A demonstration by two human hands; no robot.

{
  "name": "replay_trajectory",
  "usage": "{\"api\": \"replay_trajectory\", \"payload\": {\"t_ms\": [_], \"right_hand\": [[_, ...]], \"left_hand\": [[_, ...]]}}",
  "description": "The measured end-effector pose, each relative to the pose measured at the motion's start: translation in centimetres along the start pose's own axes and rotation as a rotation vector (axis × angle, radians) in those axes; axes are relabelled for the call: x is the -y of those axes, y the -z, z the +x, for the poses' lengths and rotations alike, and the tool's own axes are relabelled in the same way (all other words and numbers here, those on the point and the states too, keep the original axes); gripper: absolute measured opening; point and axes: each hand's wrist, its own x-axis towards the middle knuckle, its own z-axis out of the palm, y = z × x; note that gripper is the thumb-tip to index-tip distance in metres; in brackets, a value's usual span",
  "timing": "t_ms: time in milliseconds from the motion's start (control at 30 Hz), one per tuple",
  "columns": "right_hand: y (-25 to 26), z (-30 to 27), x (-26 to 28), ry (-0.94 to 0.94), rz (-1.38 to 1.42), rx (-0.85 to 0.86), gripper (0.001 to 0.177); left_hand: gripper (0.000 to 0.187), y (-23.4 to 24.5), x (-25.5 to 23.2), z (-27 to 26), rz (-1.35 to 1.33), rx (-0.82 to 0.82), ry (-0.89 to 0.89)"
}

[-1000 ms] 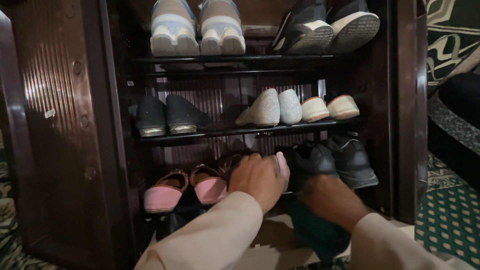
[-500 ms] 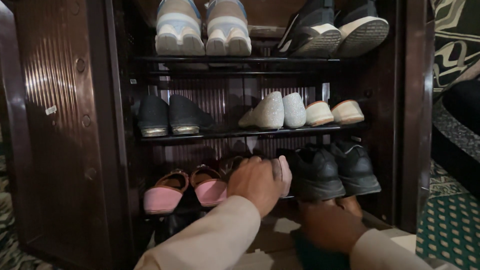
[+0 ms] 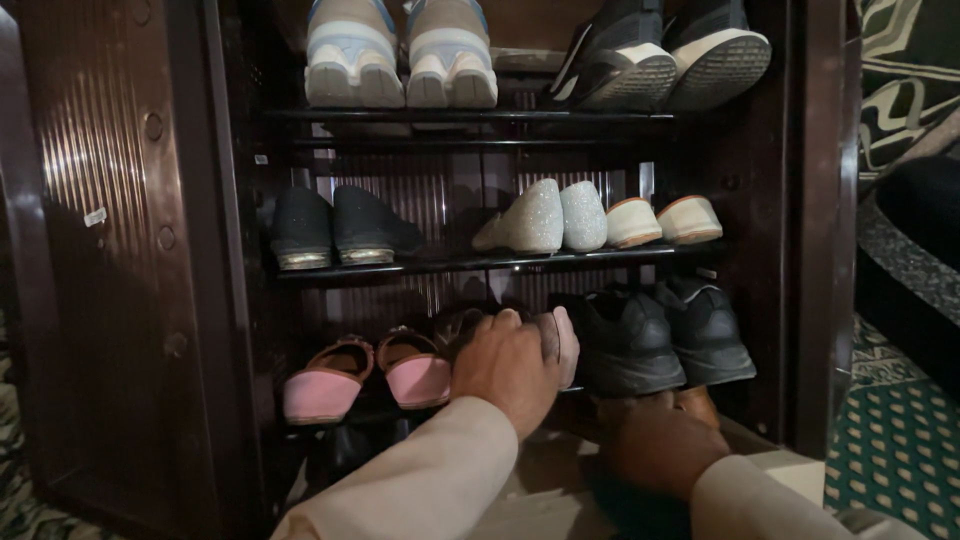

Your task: Cleaning and organizing shoes in a shoe cabinet.

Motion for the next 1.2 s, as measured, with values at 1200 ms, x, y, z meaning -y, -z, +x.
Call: {"api": "replay_trajectory", "payload": {"t_ms": [1200], "right_hand": [[-1.0,-0.2,-2.7,-0.105,0.326,-0.355,0.062]], "left_hand": [[0.044,-3.2,-2.3,-2.6,0.175,-0.049,0.036]]}}
